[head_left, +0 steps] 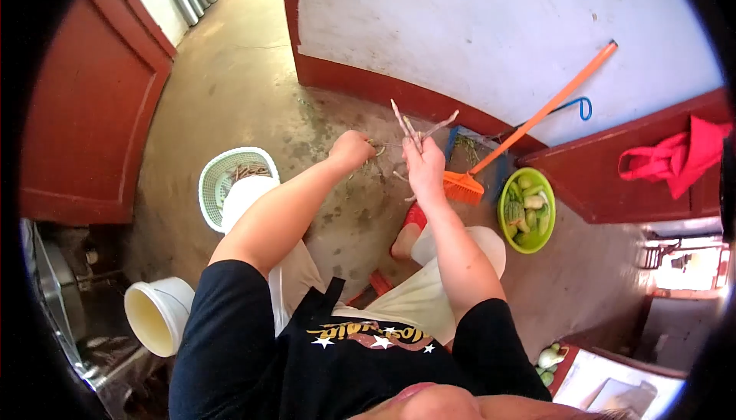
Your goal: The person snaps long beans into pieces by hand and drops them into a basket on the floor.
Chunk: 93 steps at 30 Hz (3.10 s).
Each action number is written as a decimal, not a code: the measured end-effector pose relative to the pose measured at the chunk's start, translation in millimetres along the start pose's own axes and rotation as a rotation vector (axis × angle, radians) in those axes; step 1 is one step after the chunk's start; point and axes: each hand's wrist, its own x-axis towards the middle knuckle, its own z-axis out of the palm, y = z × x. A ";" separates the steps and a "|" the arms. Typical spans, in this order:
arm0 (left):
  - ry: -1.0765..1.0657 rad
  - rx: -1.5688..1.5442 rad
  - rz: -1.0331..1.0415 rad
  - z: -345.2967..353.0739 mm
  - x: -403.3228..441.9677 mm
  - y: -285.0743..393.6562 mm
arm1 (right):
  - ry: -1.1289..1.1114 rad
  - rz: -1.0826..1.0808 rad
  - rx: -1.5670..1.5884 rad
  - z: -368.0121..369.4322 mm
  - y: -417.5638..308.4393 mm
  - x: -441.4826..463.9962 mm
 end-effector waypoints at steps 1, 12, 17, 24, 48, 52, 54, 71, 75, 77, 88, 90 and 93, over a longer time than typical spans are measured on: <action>0.038 0.024 -0.040 4.5 5.4 -2.3 | -0.023 -0.014 -0.013 1.7 1.2 -4.2; 0.077 0.287 0.151 -4.9 13.3 -19.2 | -0.142 0.271 0.467 -17.2 3.9 6.4; -0.357 -0.445 0.124 -14.6 -13.5 7.8 | -0.191 0.438 0.632 -15.6 10.9 11.3; -0.650 -0.411 0.027 -18.7 -25.7 22.2 | -0.190 0.460 0.687 -18.8 12.9 21.0; -0.676 -0.603 0.092 -30.0 -40.3 37.7 | -0.218 0.326 0.685 -24.0 -10.8 12.0; -0.676 -0.564 0.099 -26.6 -36.9 37.3 | -0.195 0.337 0.662 -22.0 -10.4 14.2; -0.589 -0.540 0.095 -23.6 -36.6 36.3 | -0.201 0.348 0.657 -20.1 -9.7 13.1; 0.030 -1.153 -0.061 -61.3 -21.4 34.5 | -0.209 0.383 0.532 -11.5 1.8 13.7; -0.051 -0.941 -0.020 -54.2 -21.3 17.7 | -0.193 0.489 0.692 -17.7 8.9 23.2; -0.144 -0.618 0.027 -45.5 -27.0 18.1 | -0.186 0.551 0.838 -23.2 13.4 29.5; -0.726 -0.086 0.290 -5.9 -41.4 21.5 | -0.309 0.549 1.344 -45.2 19.1 39.7; -0.734 -0.154 0.229 -11.1 -44.0 28.5 | -0.212 0.492 1.275 -61.0 12.9 44.7; -0.746 -0.346 0.097 -19.4 -41.4 29.5 | 0.016 0.265 1.210 -86.8 4.3 48.8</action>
